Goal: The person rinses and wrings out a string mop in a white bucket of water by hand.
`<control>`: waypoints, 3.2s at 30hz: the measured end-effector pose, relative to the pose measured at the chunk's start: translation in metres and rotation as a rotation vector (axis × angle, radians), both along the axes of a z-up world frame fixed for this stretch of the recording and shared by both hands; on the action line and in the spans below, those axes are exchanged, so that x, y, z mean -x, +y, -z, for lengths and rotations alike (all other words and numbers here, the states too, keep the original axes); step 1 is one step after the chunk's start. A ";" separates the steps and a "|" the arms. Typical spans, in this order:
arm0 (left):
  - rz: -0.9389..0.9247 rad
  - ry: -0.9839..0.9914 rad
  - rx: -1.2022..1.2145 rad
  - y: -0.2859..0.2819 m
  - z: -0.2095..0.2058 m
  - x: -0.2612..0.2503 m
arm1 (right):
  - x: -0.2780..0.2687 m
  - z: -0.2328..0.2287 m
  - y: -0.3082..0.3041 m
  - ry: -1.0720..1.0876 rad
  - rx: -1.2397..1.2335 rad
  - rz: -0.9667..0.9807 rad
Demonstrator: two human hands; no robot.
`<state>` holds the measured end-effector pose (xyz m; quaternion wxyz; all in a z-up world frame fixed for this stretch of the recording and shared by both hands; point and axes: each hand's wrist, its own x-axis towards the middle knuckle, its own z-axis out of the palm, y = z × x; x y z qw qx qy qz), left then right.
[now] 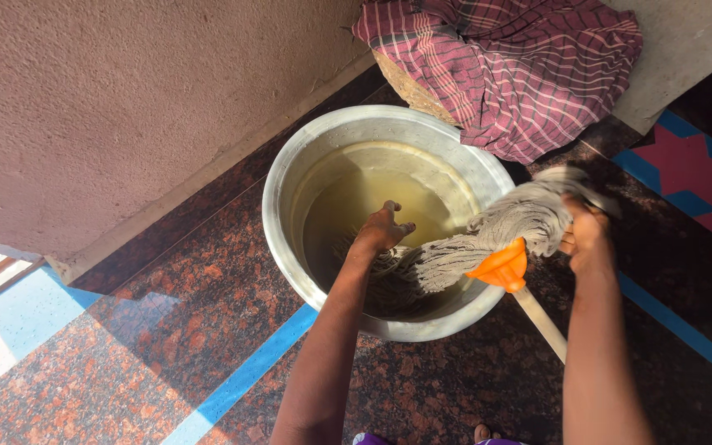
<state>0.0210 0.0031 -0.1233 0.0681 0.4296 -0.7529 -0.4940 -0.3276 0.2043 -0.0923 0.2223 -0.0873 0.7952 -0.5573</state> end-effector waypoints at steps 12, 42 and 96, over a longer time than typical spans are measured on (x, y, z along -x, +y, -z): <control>-0.008 -0.147 -0.015 0.003 -0.004 -0.002 | -0.131 -0.069 -0.095 0.937 0.087 -0.853; -0.058 -0.190 0.018 0.003 -0.008 -0.011 | -0.228 0.042 -0.114 1.098 -1.676 -1.652; 0.016 1.090 -1.106 0.029 -0.026 0.018 | -0.199 -0.081 -0.155 0.443 -0.255 -0.698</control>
